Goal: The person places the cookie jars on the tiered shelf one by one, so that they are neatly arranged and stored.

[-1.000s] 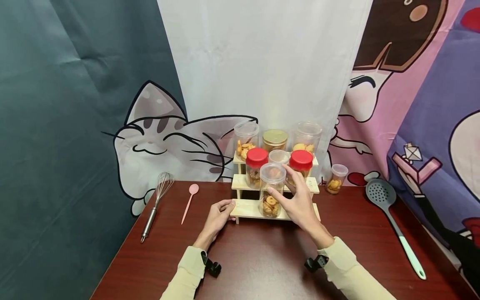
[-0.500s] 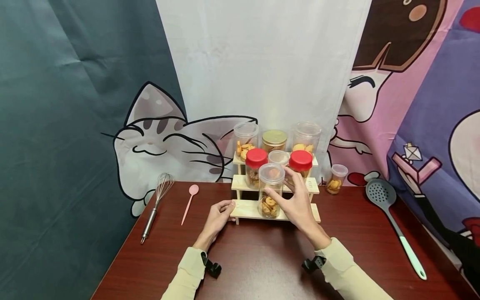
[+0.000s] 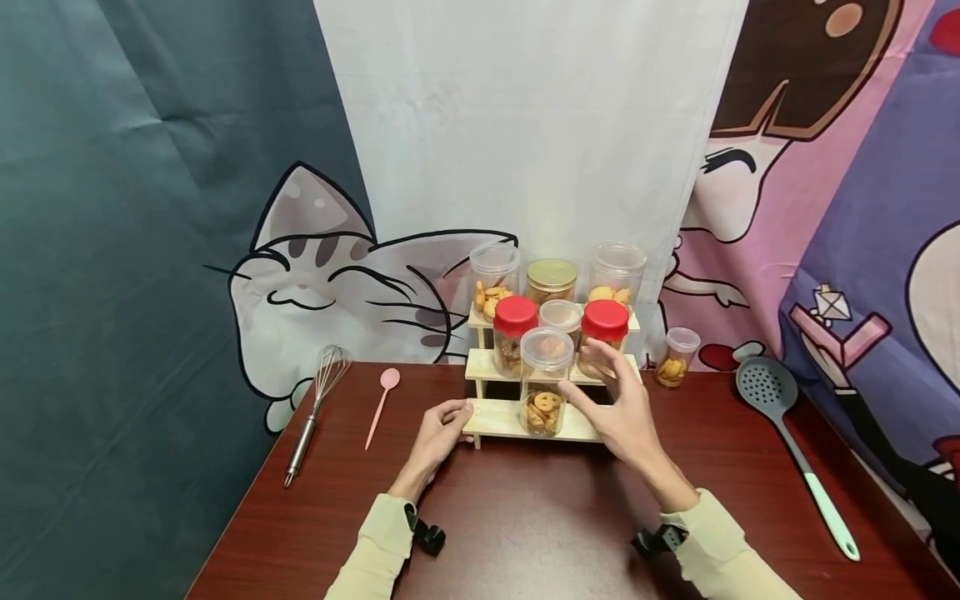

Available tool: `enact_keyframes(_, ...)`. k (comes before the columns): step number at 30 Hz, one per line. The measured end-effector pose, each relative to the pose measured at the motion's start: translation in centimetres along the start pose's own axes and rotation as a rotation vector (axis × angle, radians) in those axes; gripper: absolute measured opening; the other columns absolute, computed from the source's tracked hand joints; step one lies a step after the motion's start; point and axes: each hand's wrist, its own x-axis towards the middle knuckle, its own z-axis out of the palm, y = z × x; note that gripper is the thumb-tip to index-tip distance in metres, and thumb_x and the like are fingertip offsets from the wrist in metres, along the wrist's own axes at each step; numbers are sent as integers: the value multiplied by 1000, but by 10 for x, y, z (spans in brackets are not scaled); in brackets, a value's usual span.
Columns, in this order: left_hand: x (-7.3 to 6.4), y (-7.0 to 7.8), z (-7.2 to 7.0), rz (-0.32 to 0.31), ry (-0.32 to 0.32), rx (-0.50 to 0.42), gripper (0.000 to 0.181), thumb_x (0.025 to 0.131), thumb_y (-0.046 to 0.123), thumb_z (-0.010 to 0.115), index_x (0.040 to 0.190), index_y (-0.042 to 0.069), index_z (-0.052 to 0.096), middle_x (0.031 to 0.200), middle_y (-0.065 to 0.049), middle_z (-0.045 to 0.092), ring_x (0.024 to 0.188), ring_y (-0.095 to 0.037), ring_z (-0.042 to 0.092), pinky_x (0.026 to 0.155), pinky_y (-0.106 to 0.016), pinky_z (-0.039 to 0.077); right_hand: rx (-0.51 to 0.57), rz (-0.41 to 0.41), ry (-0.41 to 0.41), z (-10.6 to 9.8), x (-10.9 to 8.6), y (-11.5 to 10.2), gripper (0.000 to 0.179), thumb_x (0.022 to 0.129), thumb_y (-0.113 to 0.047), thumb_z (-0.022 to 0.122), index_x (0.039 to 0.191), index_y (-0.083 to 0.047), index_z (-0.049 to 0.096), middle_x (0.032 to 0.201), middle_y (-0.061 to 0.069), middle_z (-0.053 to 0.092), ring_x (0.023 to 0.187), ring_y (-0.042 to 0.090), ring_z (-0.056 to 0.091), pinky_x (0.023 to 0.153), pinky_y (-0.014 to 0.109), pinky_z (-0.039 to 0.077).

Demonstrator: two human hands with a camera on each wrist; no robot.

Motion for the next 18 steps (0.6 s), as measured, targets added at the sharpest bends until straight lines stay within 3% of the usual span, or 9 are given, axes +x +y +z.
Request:
enact_keyframes(3,0,-1,0,2,-4,4,42,109,18,68,137,-12,63,111,-19,75,81,-12,71,70,-27,66,27,3,43,-18,-2,5,62,93,-5,85,150,-8,60,141,22,65,130,26,67,110,23,57)
enact_keyframes(5,0,0,0,-5,-4,0,41,108,18,68,137,-11,64,111,-19,74,81,-12,71,70,-27,66,14,18,81,-31,-2,8,57,96,-4,82,149,-9,62,140,22,66,127,17,69,106,19,58)
enact_keyframes(10,0,2,1,-12,-10,-1,40,109,17,68,137,-11,64,113,-22,74,81,-12,70,70,-26,66,-69,55,175,-67,0,21,50,99,-9,79,147,-13,66,135,3,71,117,2,70,102,12,56)
enact_keyframes(13,0,2,0,5,-14,3,41,109,17,67,137,-12,63,116,-24,75,80,-12,70,69,-26,66,-124,76,225,-86,5,36,49,98,-11,81,146,-14,67,130,-7,72,113,0,69,99,9,56)
enact_keyframes(18,0,1,-1,-2,-13,-20,37,108,15,68,136,-10,65,113,-23,77,78,-13,72,69,-25,66,-251,132,291,-111,16,64,52,98,-18,82,146,-9,65,134,7,72,112,2,68,96,3,52)
